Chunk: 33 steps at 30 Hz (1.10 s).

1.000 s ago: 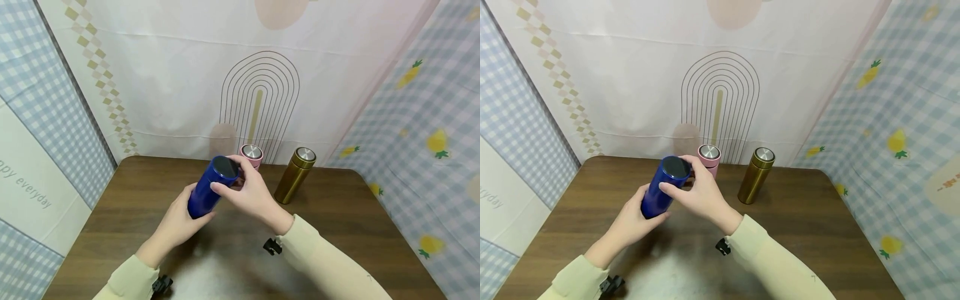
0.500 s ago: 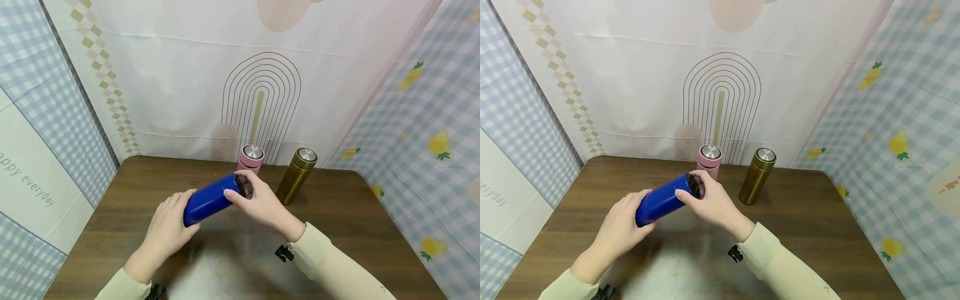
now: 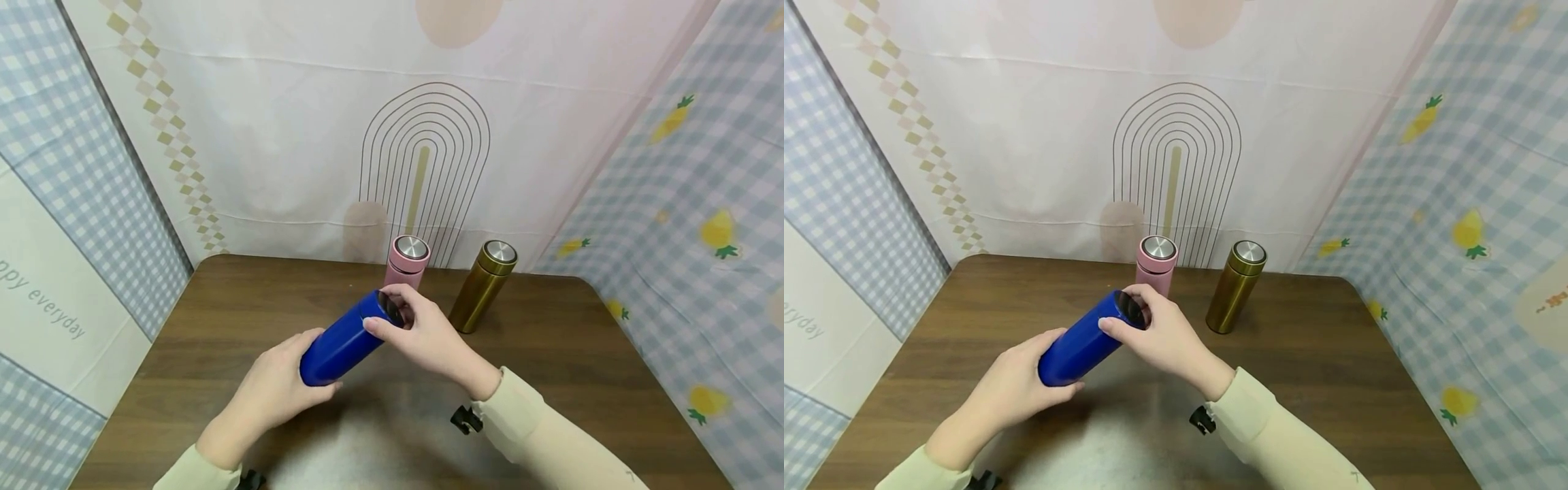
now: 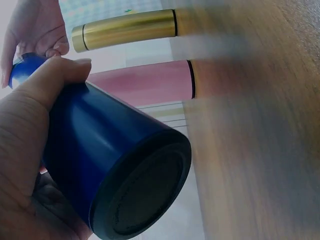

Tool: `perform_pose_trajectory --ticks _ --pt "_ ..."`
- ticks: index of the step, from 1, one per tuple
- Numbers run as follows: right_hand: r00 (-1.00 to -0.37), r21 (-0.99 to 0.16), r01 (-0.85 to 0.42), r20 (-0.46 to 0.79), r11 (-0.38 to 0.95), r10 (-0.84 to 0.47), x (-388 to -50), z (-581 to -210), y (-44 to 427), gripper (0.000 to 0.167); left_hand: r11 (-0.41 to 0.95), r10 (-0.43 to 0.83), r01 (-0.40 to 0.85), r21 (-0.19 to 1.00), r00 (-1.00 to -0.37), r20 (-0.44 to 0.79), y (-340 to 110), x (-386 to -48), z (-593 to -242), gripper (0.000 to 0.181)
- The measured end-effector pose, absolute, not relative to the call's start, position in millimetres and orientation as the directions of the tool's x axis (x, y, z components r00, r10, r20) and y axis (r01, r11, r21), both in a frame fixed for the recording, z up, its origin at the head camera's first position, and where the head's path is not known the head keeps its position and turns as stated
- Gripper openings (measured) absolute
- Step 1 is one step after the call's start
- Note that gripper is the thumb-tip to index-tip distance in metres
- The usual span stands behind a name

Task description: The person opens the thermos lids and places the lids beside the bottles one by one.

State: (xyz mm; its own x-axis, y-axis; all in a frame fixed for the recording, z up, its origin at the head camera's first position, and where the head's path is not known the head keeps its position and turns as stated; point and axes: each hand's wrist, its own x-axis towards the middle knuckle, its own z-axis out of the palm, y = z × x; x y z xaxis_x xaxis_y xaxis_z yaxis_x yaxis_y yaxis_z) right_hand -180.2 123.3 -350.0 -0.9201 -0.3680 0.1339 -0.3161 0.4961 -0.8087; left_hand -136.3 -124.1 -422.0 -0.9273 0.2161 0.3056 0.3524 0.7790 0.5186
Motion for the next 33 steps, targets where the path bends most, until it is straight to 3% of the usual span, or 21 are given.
perform_pose_trajectory --ticks 17,27,33 --pt "-0.892 -0.799 -0.373 0.168 0.473 -0.42 -178.0 -355.3 125.7 0.052 0.709 0.238 0.295 0.641 -0.955 0.176 -127.7 -139.5 -426.0 0.079" --pt "-0.905 -0.777 -0.363 0.162 0.514 -0.394 -180.2 -356.6 122.5 0.058 0.709 0.199 0.34 0.618 -0.937 0.287 -123.3 -138.6 -426.3 0.074" --pt "-0.916 -0.777 -0.345 0.155 0.526 -0.371 -181.7 -362.3 122.7 0.06 0.731 0.21 0.342 0.59 -0.936 0.282 -120.7 -136.2 -423.9 0.075"
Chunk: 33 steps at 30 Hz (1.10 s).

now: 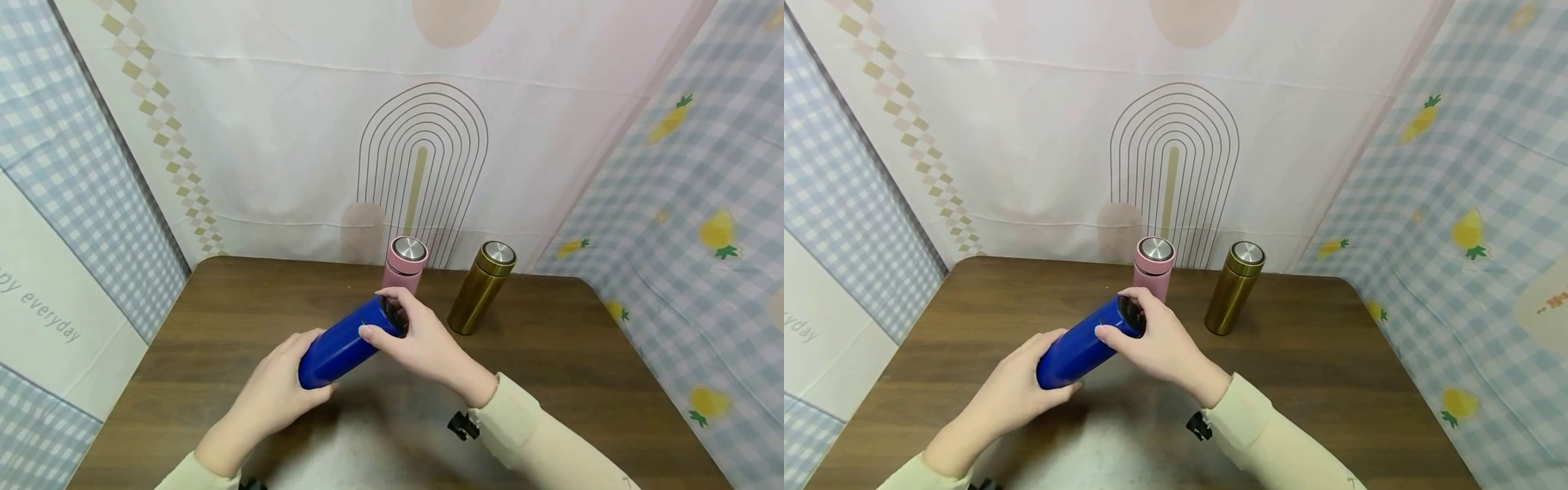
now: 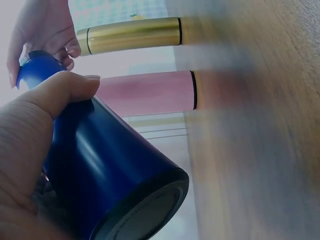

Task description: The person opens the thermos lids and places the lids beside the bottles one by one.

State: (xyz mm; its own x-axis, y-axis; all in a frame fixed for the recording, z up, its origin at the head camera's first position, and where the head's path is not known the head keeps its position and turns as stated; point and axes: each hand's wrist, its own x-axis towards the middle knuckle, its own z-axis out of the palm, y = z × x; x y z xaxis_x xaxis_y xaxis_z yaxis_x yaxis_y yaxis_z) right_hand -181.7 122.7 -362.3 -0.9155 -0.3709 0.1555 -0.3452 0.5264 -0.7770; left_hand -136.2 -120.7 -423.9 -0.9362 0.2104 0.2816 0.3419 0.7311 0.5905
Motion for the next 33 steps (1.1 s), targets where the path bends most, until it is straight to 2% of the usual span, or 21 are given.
perform_pose_trajectory --ticks 7,14,21,29,33 --pt "-0.924 -0.79 -0.333 0.164 0.515 -0.346 -179.8 -361.3 120.8 0.055 0.74 0.204 0.323 0.59 -0.943 0.261 -115.5 -135.1 -422.1 0.077" --pt "-0.906 -0.784 -0.398 0.253 0.476 -0.341 -176.4 -359.6 117.2 0.053 0.755 0.168 0.339 0.561 -0.928 0.333 -107.7 -135.4 -427.2 0.082" --pt "-0.904 -0.798 -0.393 0.246 0.456 -0.349 -175.5 -360.9 116.7 0.051 0.767 0.137 0.337 0.545 -0.917 0.375 -105.3 -133.3 -431.8 0.081" --pt "-0.907 -0.824 -0.365 0.211 0.433 -0.364 -174.2 -361.0 115.6 0.047 0.706 0.146 0.341 0.62 -0.928 0.344 -108.1 -130.6 -436.1 0.075" --pt "-0.903 -0.826 -0.372 0.217 0.423 -0.371 -166.2 -349.4 112.2 0.043 0.678 0.154 0.354 0.644 -0.926 0.346 -109.2 -129.7 -437.5 0.073"
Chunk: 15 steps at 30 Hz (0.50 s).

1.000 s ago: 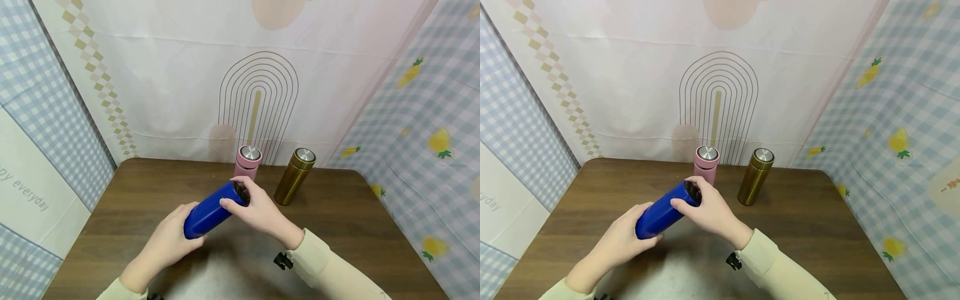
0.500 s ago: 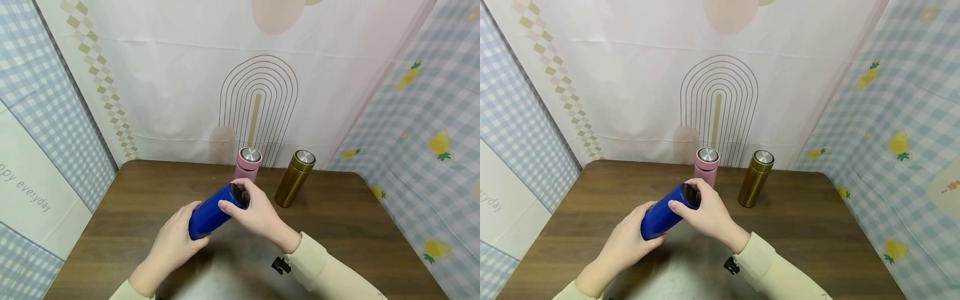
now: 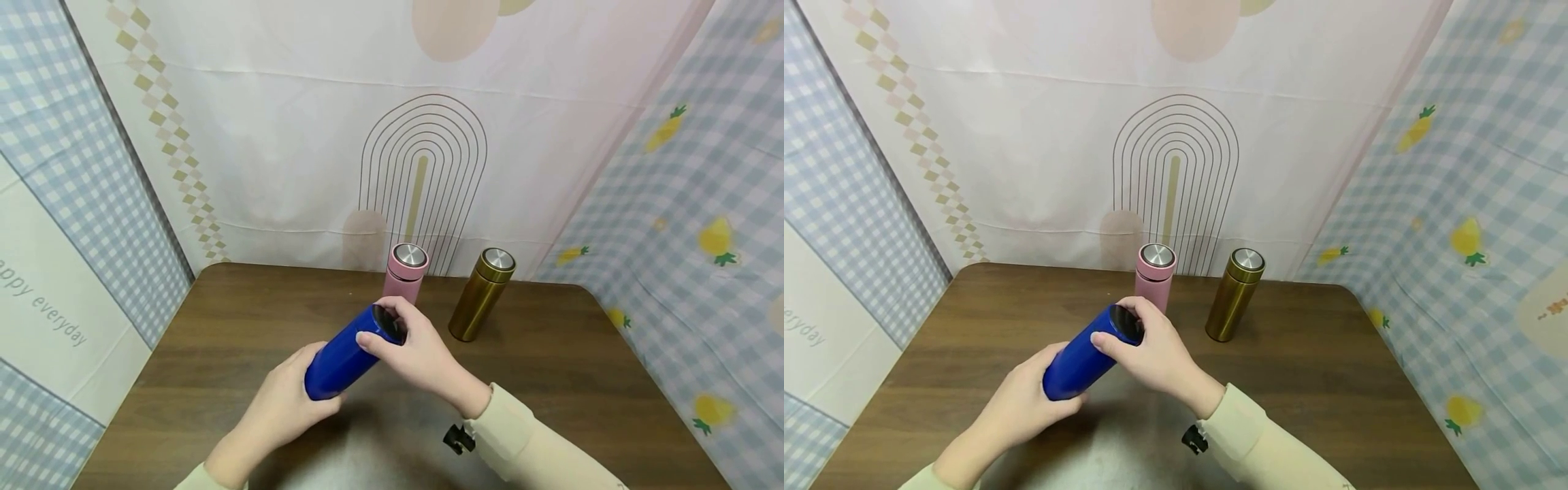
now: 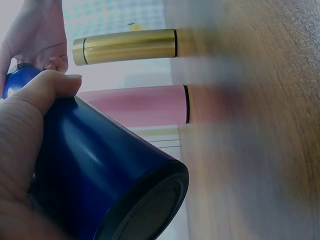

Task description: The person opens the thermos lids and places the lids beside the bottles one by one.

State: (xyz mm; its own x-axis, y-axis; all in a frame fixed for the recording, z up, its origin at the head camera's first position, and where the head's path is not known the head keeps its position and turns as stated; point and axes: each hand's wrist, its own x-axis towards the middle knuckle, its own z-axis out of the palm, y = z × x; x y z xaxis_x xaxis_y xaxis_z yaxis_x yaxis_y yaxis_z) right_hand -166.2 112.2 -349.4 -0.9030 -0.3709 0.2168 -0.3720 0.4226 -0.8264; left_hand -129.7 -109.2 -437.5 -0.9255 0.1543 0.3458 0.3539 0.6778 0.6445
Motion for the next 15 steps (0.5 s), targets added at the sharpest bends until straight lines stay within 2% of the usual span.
perform_pose_trajectory --ticks 5,15 --pt "-0.899 -0.826 -0.379 0.221 0.417 -0.378 -153.1 -329.8 108.5 0.041 0.66 0.162 0.359 0.66 -0.926 0.342 -109.8 -128.2 -437.4 0.071" --pt "-0.888 -0.828 -0.381 0.205 0.41 -0.411 -149.9 -323.0 109.7 0.041 0.624 0.173 0.309 0.718 -0.95 0.258 -111.9 -126.1 -431.3 0.069"
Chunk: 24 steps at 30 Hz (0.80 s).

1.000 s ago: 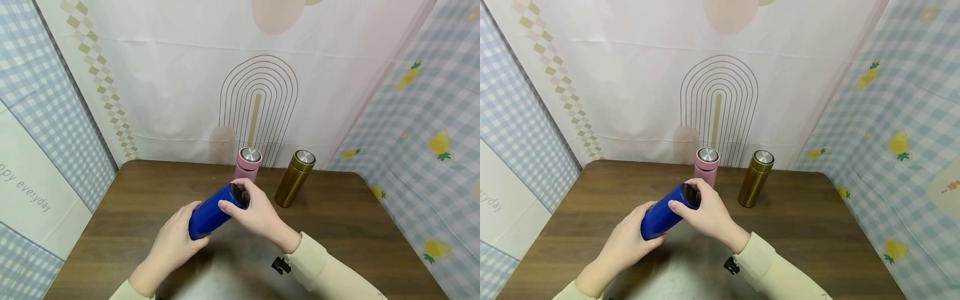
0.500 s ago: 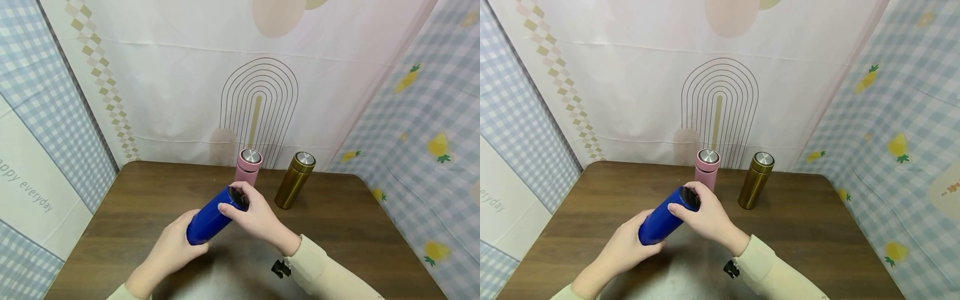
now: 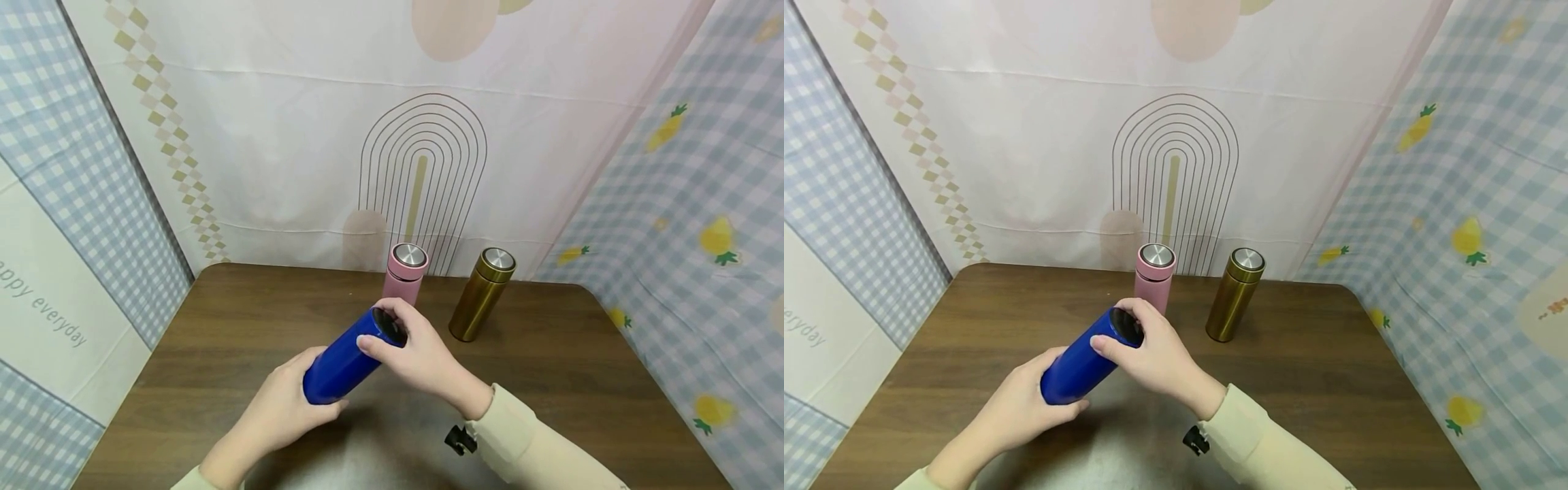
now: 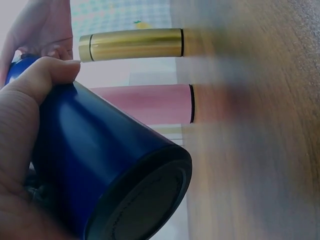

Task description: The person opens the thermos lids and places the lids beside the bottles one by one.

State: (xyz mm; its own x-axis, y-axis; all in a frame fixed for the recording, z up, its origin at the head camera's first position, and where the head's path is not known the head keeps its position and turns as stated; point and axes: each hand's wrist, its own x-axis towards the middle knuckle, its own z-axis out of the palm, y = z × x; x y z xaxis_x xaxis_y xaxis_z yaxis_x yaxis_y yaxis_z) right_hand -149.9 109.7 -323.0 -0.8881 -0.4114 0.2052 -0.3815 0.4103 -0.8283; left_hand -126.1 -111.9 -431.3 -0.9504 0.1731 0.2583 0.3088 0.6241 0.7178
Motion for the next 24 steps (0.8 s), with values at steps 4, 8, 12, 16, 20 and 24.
perform_pose_trajectory --ticks 4,8,12,16,20,24 --pt "-0.885 -0.826 -0.382 0.197 0.415 -0.422 -150.3 -323.3 111.8 0.042 0.606 0.19 0.283 0.744 -0.959 0.209 -112.7 -126.4 -430.0 0.069" --pt "-0.883 -0.826 -0.382 0.192 0.416 -0.429 -153.0 -328.5 114.7 0.041 0.594 0.215 0.273 0.757 -0.96 0.178 -113.4 -126.9 -430.9 0.069" --pt "-0.871 -0.81 -0.411 0.214 0.417 -0.443 -165.4 -351.7 122.1 0.043 0.581 0.245 0.265 0.769 -0.959 0.146 -114.3 -127.5 -432.6 0.068" --pt "-0.85 -0.792 -0.451 0.242 0.411 -0.467 -172.9 -367.1 127.5 0.044 0.559 0.286 0.257 0.788 -0.952 0.107 -116.2 -127.8 -433.2 0.069" --pt "-0.842 -0.797 -0.456 0.242 0.397 -0.482 -172.8 -368.3 127.7 0.045 0.534 0.323 0.252 0.807 -0.943 0.08 -117.8 -128.3 -435.5 0.069" --pt "-0.848 -0.806 -0.44 0.229 0.395 -0.478 -173.8 -369.5 126.2 0.045 0.505 0.327 0.23 0.832 -0.943 0.062 -114.6 -127.9 -440.1 0.069"
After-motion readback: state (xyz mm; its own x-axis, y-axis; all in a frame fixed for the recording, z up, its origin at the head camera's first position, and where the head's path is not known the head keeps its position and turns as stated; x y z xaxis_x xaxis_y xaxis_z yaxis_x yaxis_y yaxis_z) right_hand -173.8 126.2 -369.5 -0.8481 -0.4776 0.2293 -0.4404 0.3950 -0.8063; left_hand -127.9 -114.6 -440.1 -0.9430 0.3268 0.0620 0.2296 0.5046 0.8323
